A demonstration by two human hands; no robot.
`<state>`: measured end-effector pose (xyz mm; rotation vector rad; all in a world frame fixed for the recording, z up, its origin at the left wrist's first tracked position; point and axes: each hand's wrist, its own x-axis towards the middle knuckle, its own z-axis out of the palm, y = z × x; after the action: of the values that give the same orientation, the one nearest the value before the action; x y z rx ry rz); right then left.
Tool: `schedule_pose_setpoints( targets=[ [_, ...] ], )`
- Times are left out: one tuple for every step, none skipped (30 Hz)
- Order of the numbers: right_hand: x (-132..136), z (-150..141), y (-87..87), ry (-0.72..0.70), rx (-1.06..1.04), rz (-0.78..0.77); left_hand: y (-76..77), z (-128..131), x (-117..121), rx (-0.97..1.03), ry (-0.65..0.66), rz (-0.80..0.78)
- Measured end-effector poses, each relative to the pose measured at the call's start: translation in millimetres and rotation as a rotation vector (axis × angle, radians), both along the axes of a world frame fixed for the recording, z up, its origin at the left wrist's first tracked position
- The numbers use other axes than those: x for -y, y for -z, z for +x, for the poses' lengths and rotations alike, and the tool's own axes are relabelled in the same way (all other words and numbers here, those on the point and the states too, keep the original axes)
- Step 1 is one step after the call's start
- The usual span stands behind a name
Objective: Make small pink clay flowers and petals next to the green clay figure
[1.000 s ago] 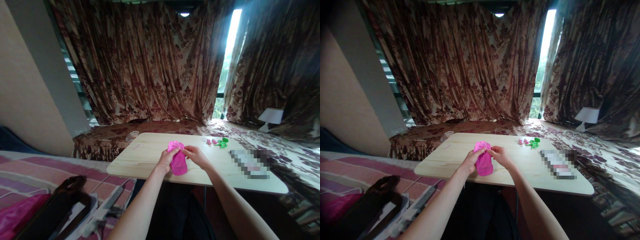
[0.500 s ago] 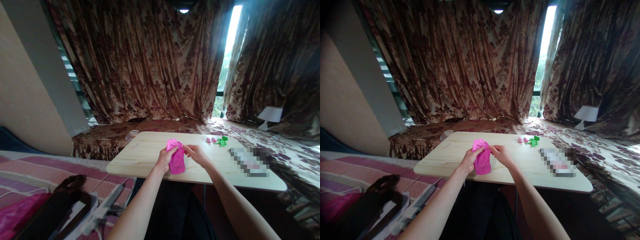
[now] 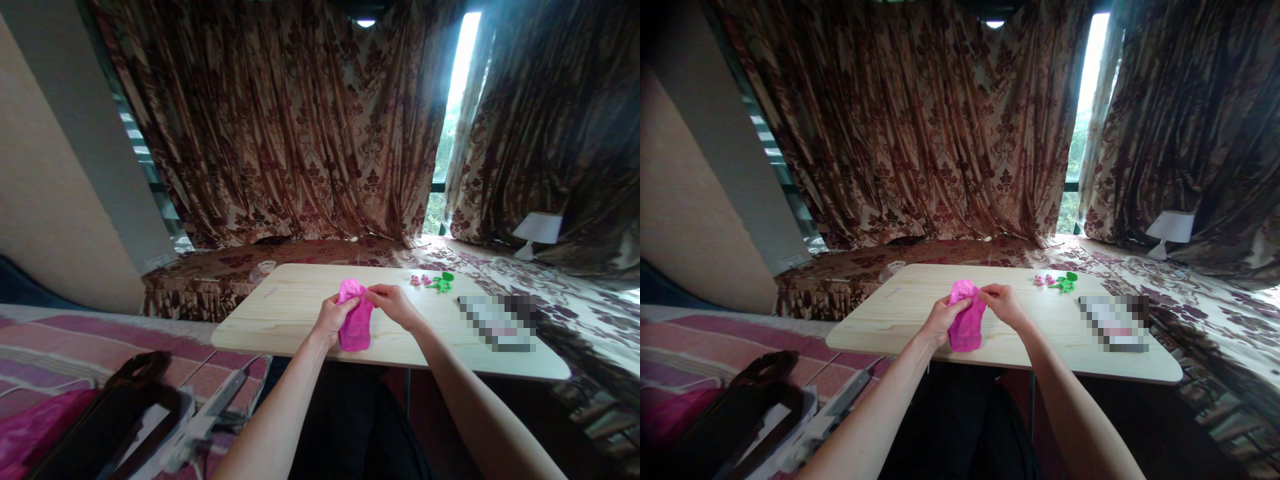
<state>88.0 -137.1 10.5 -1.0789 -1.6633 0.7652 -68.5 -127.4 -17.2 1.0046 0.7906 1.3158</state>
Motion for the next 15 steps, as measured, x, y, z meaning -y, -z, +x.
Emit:
schedule_pose_setpoints(
  targets=[
    [0, 0, -1.5, 0.005, -0.001, 0.004, -0.7, 0, 1, -0.008, 0.006, 0.002],
    [-1, 1, -3.2, 0.007, -0.002, 0.006, -1.7, 0, 2, -0.016, 0.015, 0.004],
    [-1, 1, -5.0, 0.005, -0.002, 0.006, -3.0, 0, 3, -0.024, 0.026, 0.006],
    [-2, 0, -6.8, -0.001, -0.001, 0.003, -4.6, 0, 4, -0.032, 0.040, 0.009],
    [-2, 0, -8.6, -0.011, 0.001, 0.001, -6.2, 1, 6, -0.040, 0.055, 0.011],
    [-3, -1, -10.3, -0.020, 0.003, 0.000, -7.8, 1, 7, -0.046, 0.070, 0.013],
    [-4, -3, -12.0, -0.025, 0.004, 0.003, -9.2, 2, 8, -0.051, 0.082, 0.016],
    [-5, -5, -13.5, -0.024, 0.003, 0.010, -10.1, 2, 9, -0.052, 0.092, 0.020],
    [-6, -7, -14.9, -0.014, -0.002, 0.020, -10.7, 2, 10, -0.053, 0.098, 0.024],
    [-6, -10, -16.2, 0.004, -0.008, 0.033, -10.7, 3, 10, -0.051, 0.099, 0.028],
    [-7, -12, -17.5, 0.024, -0.015, 0.048, -10.4, 3, 10, -0.050, 0.098, 0.031],
    [-7, -14, -18.8, 0.044, -0.019, 0.064, -9.7, 2, 9, -0.049, 0.094, 0.032],
    [-7, -15, -20.0, 0.057, -0.020, 0.078, -8.9, 2, 8, -0.049, 0.087, 0.031],
    [-7, -16, -21.0, 0.063, -0.018, 0.087, -8.0, 1, 6, -0.049, 0.081, 0.028],
    [-7, -16, -21.8, 0.061, -0.016, 0.092, -7.2, 0, 5, -0.050, 0.073, 0.025]
  ],
)
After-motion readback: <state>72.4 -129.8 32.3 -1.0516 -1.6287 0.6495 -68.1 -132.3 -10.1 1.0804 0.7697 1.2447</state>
